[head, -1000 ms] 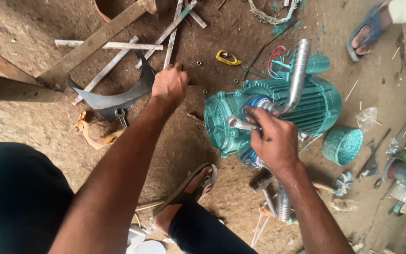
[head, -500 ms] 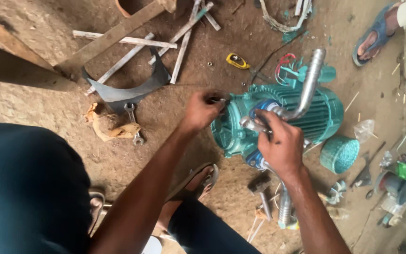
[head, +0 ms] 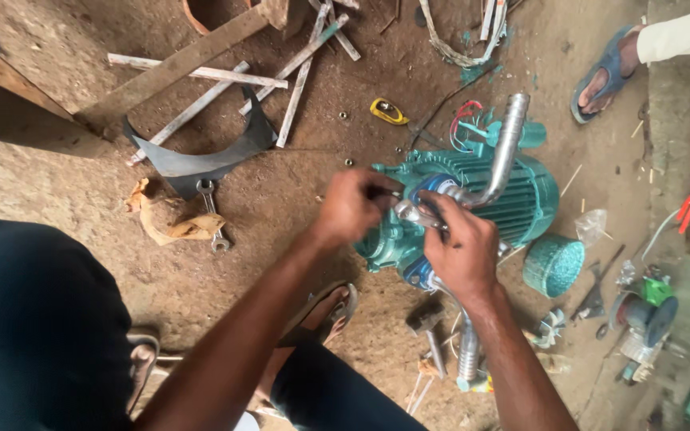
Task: The person uses two wrenches to loosen and remove bolts from a teal electric motor. They then pick up a bolt and a nut, inspect them, and place them on the ground.
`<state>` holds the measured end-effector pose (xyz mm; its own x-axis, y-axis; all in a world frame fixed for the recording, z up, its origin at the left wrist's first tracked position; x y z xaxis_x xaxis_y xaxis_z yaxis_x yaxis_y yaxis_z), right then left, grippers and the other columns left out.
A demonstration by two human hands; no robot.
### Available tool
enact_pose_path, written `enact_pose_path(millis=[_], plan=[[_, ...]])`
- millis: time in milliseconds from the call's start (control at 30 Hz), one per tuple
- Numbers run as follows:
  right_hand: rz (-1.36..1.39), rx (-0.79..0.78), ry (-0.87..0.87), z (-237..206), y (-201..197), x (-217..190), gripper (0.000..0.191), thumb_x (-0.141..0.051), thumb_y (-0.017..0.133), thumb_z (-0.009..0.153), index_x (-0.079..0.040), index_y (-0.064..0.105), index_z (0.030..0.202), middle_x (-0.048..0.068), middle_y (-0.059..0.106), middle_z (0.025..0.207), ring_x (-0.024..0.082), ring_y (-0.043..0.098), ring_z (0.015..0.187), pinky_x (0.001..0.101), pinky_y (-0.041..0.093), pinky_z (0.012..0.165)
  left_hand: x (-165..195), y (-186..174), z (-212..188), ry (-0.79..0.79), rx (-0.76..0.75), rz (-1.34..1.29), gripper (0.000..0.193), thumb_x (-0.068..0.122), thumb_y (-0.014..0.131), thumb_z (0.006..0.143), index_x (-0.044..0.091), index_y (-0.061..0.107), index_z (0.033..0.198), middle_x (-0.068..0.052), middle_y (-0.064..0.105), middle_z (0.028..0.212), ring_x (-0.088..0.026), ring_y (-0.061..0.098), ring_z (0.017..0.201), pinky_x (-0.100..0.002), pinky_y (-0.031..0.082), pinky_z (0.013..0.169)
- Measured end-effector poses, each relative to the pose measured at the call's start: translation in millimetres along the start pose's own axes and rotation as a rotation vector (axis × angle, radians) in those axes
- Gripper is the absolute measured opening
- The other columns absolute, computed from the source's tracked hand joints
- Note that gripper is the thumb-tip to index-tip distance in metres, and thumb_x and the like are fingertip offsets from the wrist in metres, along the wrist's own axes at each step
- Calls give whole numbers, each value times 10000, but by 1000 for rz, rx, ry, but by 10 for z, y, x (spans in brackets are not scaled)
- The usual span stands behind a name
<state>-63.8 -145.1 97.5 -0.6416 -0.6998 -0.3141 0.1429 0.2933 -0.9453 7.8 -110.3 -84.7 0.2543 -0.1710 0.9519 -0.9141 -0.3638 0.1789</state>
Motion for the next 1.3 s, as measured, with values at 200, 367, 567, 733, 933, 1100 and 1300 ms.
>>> enact_pose_path(millis=[200,367,567,733,933,1100,1300], plan=[[-27,11,-22,1,-27,-35,433,53,676,794,-37,703,1216,174,759,1071,306,768,953,381,602,788,131,53,29,15,-5,3,236,12,757,778,57,783,1008,-138,787,894,-191,779,758,-339,616,722],[-58,15,-11,-19,-16,21,426,52,685,811,-30,707,1228,168,766,1057,285,775,929,372,605,782,285,61,52,154,-5,59,248,-6,733,775,63,808,1000,-154,783,914,-205,767,778,-341,607,739],[-89,-23,2,-20,74,129,420,47,678,843,-33,698,1255,129,782,1036,229,784,861,343,620,728,115,108,73,-5,-63,-80,217,26,740,773,46,786,984,-120,794,867,-195,780,763,-328,618,729],[-118,-8,-16,-17,34,79,402,37,683,813,-29,712,1208,142,779,1015,253,778,822,368,606,705,153,82,71,30,-83,-43,226,40,764,757,44,783,982,-130,782,842,-227,775,750,-339,609,706],[-170,-24,9,15,37,49,334,-3,719,810,-33,714,1143,157,768,954,307,762,800,403,586,685,448,-69,8,331,64,89,271,90,853,686,75,784,948,-138,744,928,-315,739,843,-403,579,746],[-100,-17,27,36,70,59,419,10,671,842,-22,688,1259,138,773,993,267,773,799,371,609,727,332,-33,23,215,56,48,305,51,822,660,67,766,960,-137,731,864,-288,743,783,-396,577,710],[-132,-3,-11,38,68,0,368,19,675,817,-46,717,1177,134,772,1006,277,775,887,383,606,766,197,-2,2,94,3,-73,289,2,755,678,54,719,959,-111,744,825,-242,757,744,-377,588,693]])
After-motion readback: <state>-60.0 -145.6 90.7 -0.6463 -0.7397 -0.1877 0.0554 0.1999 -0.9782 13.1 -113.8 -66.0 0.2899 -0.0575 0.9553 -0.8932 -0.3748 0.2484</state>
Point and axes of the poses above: each hand's wrist, its own z-axis towards the middle knuckle, its own y-axis out of the palm, x = y × z, the point moved 10 cm from there along z, towards the middle knuckle
